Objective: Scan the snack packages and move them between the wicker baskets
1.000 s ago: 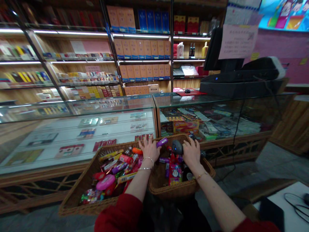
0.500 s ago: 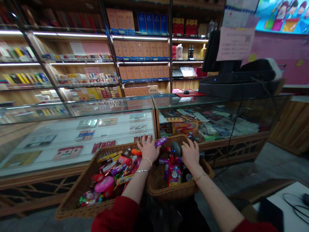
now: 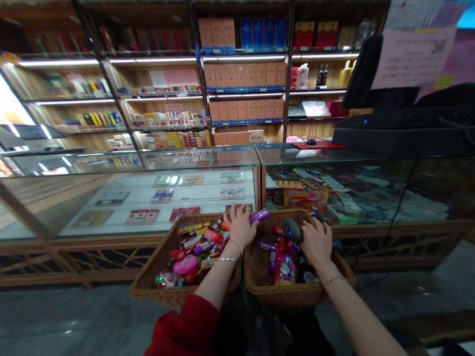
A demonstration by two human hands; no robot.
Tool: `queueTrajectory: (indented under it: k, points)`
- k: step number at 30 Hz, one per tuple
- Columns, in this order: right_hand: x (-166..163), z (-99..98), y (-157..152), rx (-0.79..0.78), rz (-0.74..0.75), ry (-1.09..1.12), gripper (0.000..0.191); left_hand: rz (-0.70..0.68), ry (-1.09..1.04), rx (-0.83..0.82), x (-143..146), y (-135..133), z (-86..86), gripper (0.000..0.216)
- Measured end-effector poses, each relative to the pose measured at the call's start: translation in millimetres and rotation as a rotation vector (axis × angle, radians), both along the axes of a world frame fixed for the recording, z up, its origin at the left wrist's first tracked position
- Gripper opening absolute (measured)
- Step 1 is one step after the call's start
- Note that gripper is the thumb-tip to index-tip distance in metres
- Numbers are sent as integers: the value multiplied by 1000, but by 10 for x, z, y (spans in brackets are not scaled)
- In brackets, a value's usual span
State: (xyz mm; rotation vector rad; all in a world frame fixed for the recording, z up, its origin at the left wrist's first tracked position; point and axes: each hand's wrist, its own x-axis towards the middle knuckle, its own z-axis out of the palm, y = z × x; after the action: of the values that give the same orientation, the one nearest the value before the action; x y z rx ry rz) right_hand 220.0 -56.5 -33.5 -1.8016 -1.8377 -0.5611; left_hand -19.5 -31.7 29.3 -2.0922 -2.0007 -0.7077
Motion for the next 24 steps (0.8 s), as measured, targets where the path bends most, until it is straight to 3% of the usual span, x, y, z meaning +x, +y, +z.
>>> queueTrajectory:
  k: [7,15,19,24]
  points:
    - [26,-46,0,61,1,-20,29,120,-60,26,-476,-191,-20,29]
    - [76,-132,30,111,1,-49,25,371,-165,56,-1073,-510,56,35]
    - [109,-176,43,96,-8,-53,26,498,-174,144,-1165,-606,41,56]
    - [129,-200,43,94,-7,-42,24,472,-155,100,-1084,-583,-10,69]
